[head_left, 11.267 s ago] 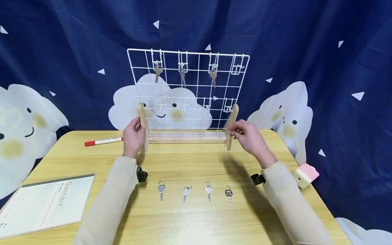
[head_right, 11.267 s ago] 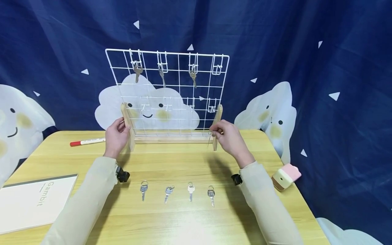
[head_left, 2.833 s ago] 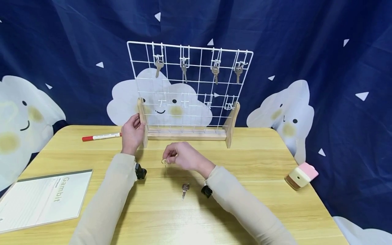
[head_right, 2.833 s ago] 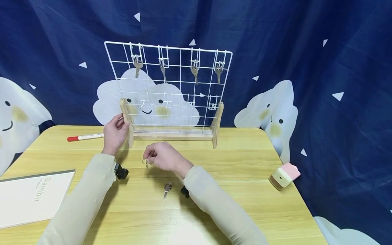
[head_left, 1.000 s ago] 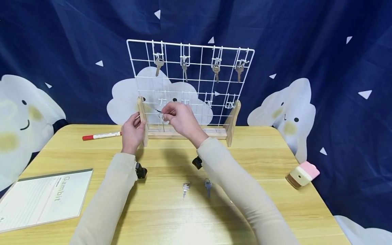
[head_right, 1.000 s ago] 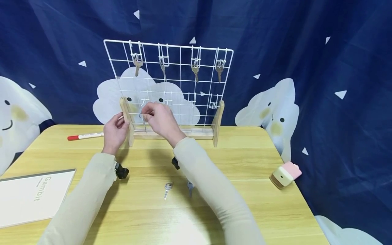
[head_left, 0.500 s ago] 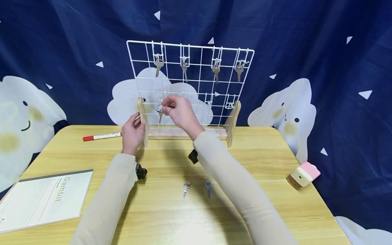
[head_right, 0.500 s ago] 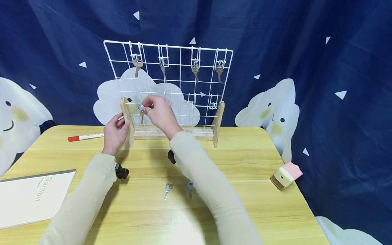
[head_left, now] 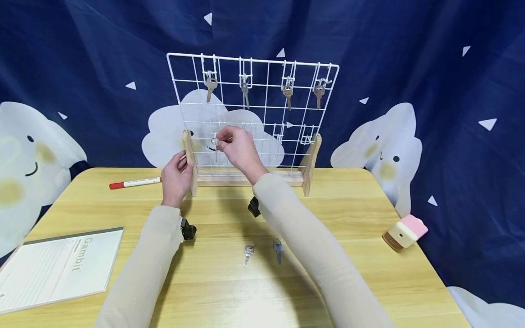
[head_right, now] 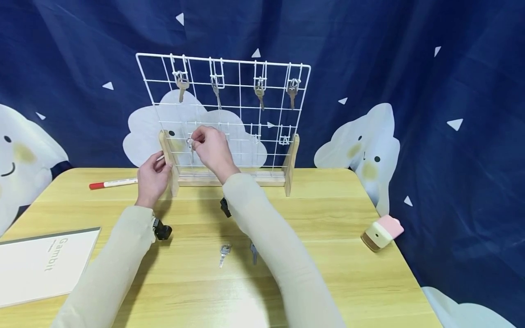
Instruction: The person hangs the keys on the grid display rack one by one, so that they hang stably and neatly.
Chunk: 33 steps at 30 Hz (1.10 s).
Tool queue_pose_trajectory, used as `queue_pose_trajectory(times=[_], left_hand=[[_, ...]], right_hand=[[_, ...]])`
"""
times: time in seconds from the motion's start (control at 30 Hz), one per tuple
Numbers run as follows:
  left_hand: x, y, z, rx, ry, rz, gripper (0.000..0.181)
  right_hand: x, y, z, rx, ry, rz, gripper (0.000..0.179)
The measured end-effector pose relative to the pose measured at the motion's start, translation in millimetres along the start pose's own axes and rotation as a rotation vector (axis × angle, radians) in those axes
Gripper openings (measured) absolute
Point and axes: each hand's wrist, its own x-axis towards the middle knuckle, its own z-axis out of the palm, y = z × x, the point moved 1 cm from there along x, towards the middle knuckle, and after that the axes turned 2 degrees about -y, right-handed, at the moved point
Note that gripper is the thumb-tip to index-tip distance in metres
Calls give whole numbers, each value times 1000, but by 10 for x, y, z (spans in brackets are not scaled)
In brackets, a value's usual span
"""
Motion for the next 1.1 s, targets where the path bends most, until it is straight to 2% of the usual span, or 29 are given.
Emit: queue_pose_trajectory(times=[0.4,0.67,0.87,1.1], left_hand=[[-1,1,2,-7,1,-5,43],[-10,21,2,-8,-12,-14,43],[-12,26,-3,1,-18,-25,43],[-8,25,-17,23,-13,-15,43]], right_hand=[[-55,-3,-21,-144,-14,-13,14],[-186,35,-51,-51,-21,-48,26],[-302,65,-82,-86,-68,-79,25],[-467,74,-136,-157,-110,-150,19]])
